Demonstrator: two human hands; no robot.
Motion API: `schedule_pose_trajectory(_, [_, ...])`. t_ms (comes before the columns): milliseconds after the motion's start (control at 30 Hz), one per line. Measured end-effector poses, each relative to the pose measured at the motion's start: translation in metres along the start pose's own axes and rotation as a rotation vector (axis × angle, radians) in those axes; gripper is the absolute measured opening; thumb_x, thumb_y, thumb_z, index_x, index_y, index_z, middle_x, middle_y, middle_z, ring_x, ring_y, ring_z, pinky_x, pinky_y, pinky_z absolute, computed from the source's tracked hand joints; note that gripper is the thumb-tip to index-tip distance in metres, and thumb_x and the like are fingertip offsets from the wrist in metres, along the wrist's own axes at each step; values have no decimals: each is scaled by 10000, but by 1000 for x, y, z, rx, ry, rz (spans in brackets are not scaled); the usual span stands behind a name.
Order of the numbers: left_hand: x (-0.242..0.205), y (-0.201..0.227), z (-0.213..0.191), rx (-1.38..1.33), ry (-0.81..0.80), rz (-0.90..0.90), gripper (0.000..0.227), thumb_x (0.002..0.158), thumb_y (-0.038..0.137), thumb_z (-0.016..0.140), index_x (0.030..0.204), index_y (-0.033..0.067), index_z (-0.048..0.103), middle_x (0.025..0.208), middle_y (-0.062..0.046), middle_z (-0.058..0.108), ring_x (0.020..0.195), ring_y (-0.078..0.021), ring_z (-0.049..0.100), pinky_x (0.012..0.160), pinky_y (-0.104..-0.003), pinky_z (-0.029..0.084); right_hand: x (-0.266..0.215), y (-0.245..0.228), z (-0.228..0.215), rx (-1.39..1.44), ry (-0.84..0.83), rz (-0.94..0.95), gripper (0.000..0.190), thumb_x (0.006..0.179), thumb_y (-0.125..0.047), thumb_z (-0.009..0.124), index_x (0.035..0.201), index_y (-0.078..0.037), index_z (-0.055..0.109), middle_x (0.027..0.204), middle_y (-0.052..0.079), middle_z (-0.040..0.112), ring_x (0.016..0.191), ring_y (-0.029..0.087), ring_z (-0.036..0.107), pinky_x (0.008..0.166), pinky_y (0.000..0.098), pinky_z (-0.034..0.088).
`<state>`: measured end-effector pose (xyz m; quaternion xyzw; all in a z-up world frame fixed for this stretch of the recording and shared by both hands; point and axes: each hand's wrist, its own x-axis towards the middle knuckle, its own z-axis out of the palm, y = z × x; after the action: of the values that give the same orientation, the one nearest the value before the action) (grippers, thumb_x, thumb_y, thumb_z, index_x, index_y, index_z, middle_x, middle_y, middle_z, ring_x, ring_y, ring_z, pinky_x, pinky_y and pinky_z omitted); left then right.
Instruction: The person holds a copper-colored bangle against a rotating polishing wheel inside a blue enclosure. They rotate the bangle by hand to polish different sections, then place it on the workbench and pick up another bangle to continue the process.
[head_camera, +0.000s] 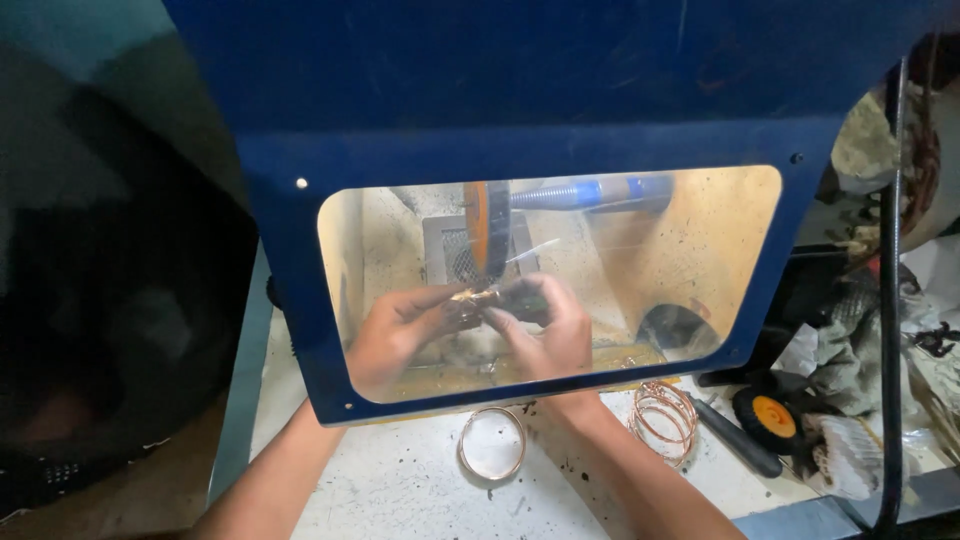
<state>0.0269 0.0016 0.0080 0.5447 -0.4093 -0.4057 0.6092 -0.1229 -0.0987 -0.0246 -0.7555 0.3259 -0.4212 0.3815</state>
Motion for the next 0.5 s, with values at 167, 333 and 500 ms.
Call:
schedule_pose_trajectory(167, [0,10,9,5,105,-43,384,911,230,741,1217,-2,749,1139,-255,789,1122,-362,746,973,-489,600,-1,-4,-2,8,-54,39,249,917,-103,735,1165,-87,747,1043,121,758,1060,317,740,893,449,628])
schedule_pose_trajectory(333, [8,9,13,33,287,-85,354,860,160,822,1177,14,763,1111,-226,795,1065,-321,765,920,-412,634,-3,-16,-2,43,-22,66,178,947,-172,727,1097,-137,816,949,96,820,967,258,778,875,401,620])
schedule_pose_trajectory(500, [14,3,16,16,305,-139,304,904,178,790,1186,65,772,1121,-169,800,1048,-262,769,927,-392,636,-2,-25,2,86,-5,202,221,967,-195,691,1139,-123,810,996,112,824,1007,243,775,915,394,599])
